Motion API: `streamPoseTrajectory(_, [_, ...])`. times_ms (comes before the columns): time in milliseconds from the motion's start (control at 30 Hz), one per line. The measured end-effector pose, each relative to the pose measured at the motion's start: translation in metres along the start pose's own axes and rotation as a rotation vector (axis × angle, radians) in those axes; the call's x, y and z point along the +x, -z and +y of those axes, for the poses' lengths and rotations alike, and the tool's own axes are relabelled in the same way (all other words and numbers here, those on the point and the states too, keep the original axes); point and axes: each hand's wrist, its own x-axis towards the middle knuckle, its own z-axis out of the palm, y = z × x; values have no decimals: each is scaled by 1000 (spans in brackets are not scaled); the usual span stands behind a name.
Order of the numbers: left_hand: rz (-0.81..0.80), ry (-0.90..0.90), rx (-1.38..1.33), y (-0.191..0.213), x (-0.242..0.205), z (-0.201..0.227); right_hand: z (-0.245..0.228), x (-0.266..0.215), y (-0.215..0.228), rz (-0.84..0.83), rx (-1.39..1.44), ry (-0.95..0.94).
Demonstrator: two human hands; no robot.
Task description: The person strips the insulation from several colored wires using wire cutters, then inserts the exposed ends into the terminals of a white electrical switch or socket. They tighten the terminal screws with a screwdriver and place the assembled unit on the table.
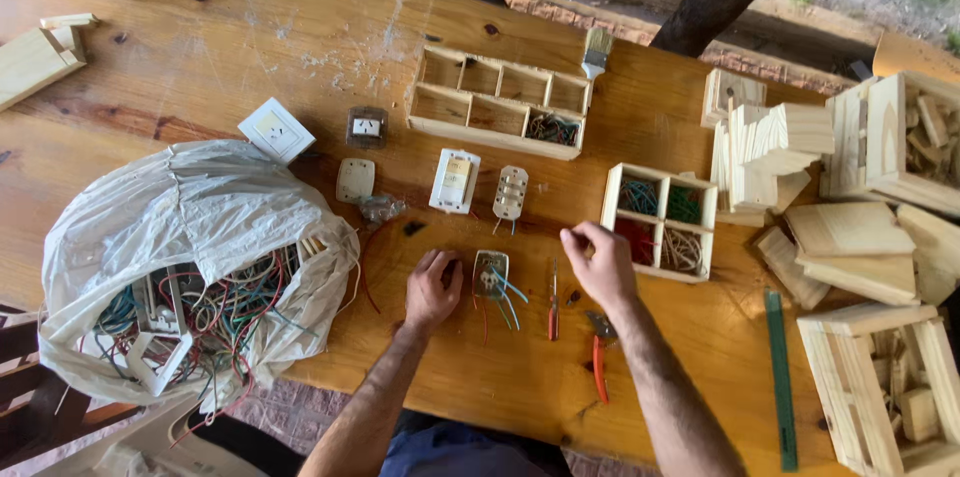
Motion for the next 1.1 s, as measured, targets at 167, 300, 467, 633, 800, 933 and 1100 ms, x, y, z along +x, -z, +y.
streamPoseTrajectory(167, [-14,-43,-45,4,2,0,-41,-77,-15,-51,102,-179])
streamPoseTrajectory(300, [-40,-69,-95,5,2,-5,-50,-122,-43,99,51,-145])
streamPoseTrajectory(467, [-52,-93,-157,0,-1,-18,-61,-171,-79,254,18,-154])
streamPoseTrajectory(633, [-72,-114,-187,-2,-5,-28,-67,-199,-91,246,-85,-62])
streamPoseTrajectory(800, [-101,-101,-226,4,-11,-25,-64,-209,-93,286,-48,-20])
streamPoseTrajectory(933, [-119,-36,-227,6,-45,-27,-62,-211,-99,313,-135,35])
streamPoseTrajectory(1100, [-115,-129,-141,16,-73,-22,-58,-215,-104,342,-191,73])
